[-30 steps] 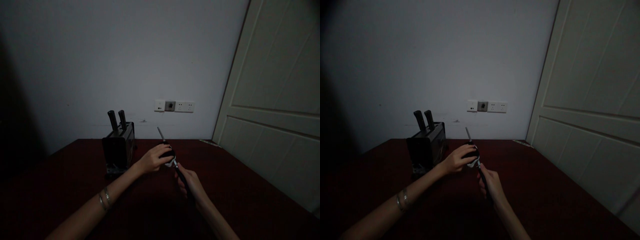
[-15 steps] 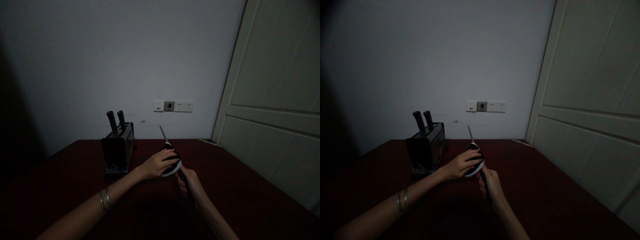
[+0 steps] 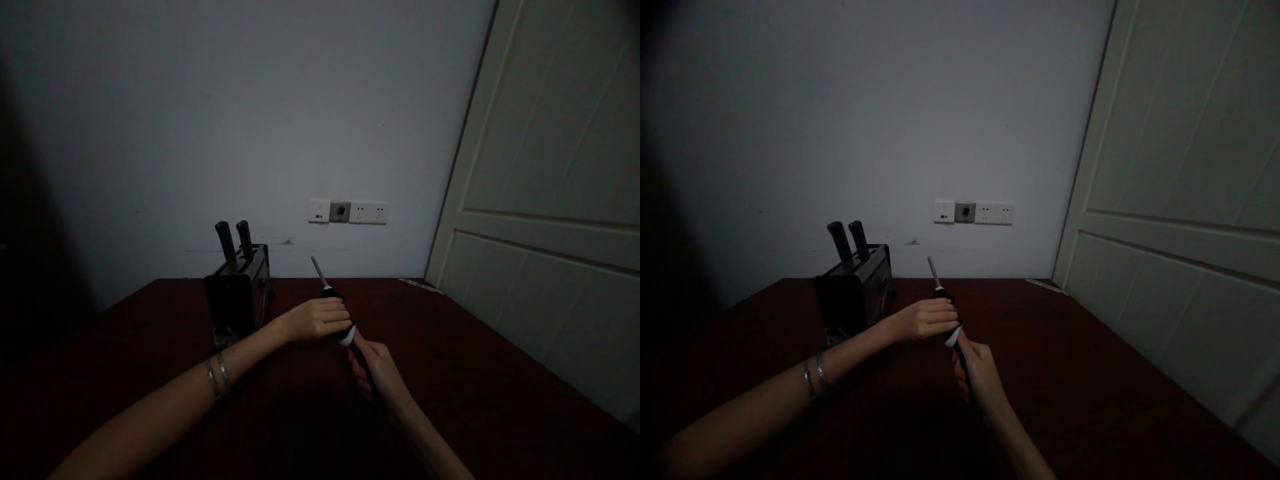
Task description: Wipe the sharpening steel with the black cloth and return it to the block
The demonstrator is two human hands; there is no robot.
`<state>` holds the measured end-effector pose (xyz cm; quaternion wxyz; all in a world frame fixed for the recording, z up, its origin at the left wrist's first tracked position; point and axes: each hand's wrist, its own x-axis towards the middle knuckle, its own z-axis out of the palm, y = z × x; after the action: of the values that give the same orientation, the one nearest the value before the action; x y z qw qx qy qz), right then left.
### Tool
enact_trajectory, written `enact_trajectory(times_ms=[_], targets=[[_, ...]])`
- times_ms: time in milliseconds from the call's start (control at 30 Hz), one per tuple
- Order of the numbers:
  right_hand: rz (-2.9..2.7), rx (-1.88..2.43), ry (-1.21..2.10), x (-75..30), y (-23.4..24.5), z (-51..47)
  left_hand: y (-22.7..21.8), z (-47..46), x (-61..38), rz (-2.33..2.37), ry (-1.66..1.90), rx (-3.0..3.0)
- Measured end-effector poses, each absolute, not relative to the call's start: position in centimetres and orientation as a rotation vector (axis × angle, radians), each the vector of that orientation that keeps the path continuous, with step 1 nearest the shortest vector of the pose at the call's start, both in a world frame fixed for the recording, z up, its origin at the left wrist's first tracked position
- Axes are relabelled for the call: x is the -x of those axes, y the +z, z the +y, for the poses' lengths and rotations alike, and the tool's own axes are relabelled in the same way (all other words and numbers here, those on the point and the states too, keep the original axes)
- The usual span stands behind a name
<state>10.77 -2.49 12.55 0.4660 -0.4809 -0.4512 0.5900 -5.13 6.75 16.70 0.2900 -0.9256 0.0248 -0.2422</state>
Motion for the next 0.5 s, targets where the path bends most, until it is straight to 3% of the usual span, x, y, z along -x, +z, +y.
enact_trajectory(times_ms=[500], targets=[[-1.028,1.113,1.554,-10.9,12.4,-2.3,17.3,9.0,6.3,-0.059,-0.703,2.683]])
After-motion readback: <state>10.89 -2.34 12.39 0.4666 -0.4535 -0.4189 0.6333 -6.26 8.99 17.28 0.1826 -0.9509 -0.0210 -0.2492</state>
